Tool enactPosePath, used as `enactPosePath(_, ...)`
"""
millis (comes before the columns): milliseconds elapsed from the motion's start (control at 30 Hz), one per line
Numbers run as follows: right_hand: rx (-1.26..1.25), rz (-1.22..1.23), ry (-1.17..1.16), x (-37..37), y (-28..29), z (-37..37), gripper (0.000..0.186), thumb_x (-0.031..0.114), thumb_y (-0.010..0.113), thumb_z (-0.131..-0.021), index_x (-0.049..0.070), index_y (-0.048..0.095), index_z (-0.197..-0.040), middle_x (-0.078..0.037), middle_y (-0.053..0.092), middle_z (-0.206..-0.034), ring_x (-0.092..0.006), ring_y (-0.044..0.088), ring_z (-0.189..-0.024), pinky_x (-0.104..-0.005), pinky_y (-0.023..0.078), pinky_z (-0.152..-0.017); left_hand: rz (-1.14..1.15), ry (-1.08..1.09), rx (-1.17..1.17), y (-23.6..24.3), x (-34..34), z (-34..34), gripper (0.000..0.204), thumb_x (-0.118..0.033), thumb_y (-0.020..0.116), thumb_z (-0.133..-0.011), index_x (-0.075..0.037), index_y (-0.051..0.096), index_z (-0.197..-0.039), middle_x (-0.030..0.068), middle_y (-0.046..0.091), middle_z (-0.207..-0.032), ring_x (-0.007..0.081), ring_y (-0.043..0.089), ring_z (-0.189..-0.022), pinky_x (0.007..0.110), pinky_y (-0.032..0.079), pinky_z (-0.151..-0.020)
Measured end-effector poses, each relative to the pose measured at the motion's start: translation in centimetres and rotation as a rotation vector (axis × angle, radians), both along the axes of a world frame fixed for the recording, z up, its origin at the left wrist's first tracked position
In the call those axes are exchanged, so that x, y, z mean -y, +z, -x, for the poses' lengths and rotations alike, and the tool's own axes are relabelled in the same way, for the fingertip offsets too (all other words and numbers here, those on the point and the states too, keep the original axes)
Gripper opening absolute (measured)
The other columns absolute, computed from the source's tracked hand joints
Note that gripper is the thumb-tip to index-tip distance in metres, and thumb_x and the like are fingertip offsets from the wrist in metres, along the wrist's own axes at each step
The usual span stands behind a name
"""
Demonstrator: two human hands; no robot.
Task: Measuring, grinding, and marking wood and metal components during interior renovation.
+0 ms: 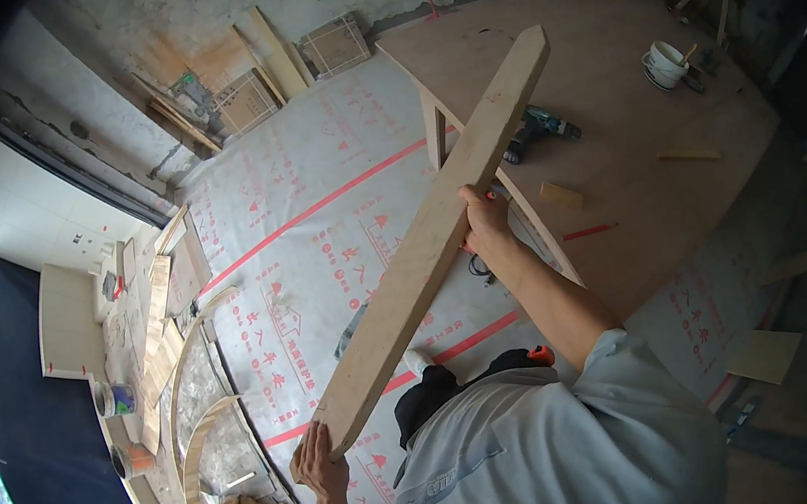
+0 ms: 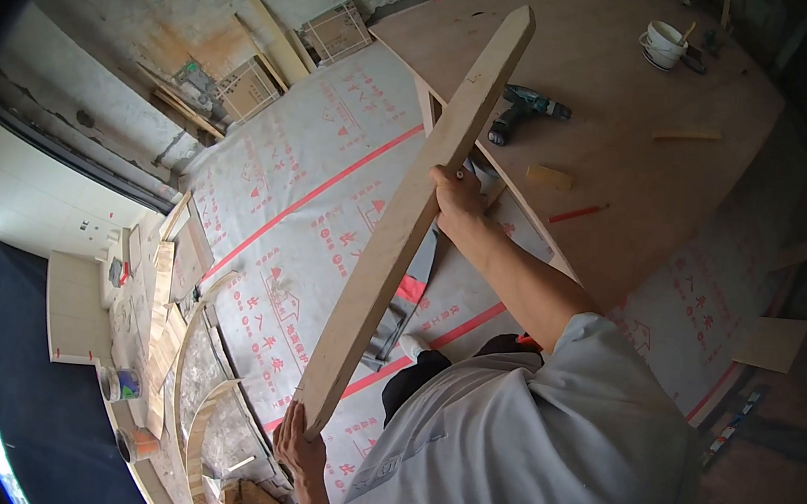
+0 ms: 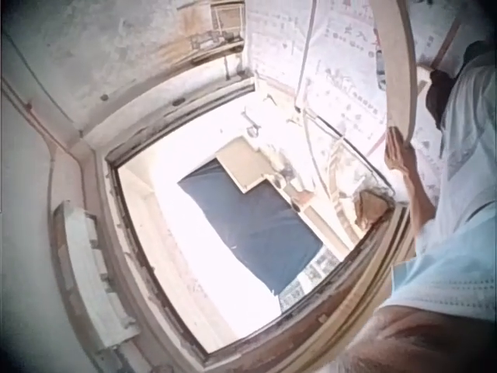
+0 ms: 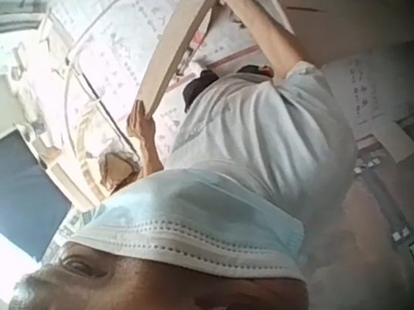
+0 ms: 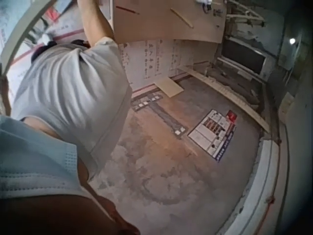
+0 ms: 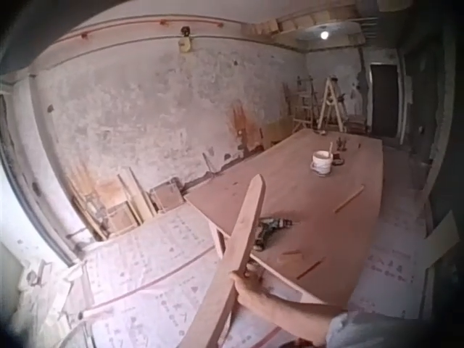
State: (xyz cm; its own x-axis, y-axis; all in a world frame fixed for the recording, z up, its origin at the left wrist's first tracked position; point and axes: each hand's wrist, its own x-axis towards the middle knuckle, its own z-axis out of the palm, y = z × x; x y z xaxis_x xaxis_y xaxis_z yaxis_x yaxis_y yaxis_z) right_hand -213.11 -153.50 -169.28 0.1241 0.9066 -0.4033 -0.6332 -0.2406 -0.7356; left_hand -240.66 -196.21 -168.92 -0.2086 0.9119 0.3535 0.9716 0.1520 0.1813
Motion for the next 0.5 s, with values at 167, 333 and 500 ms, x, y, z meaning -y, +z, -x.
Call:
enactPosePath(167, 0.293, -0.061, -0.022, -6.5, 0.3, 4.5, 0.028, 0.012, 0.07, -0.082, 0.001, 0.063, -0.106, -0.007, 0.065, -0.094, -0.0208, 0.066, -0.088, -0.0408, 0.058, -0.074, 0.08, -0.094, 0.101, 2.2, -9.1, 9.0, 0.038, -0.002, 0.065, -0.078, -0.003, 0.068, -0.116, 0.017, 0.071, -0.118, 0.0295, 0.07, -0.104, 0.041, 0.05, -0.088)
enactPosePath(333, 0.712, 0.142, 0.014, -16.9, 0.9, 6.3, 0.027, 0.015, 0.073, -0.079, -0.001, 0.067, -0.1, -0.011, 0.07, -0.088, -0.0262, 0.07, -0.079, -0.0401, 0.059, -0.073, 0.161, -0.153, 0.249, 3.2, -20.3, 14.8, 0.036, -0.015, 0.079, -0.079, -0.008, 0.069, -0.113, 0.0175, 0.072, -0.087, 0.0363, 0.071, -0.081, 0.044, 0.053, -0.074)
enactPosePath(500, 1.029, 0.23, -0.115, -27.0, -0.2, 7.5, 0.056, 0.036, 0.081, -0.073, -0.004, 0.069, -0.11, -0.025, 0.071, -0.108, -0.0362, 0.07, -0.101, -0.0391, 0.057, -0.087, 0.253, -0.186, 0.368, 3.7, -33.6, 17.1, 0.031, -0.018, 0.08, -0.08, -0.007, 0.067, -0.106, 0.0212, 0.068, -0.076, 0.0425, 0.067, -0.069, 0.047, 0.052, -0.06)
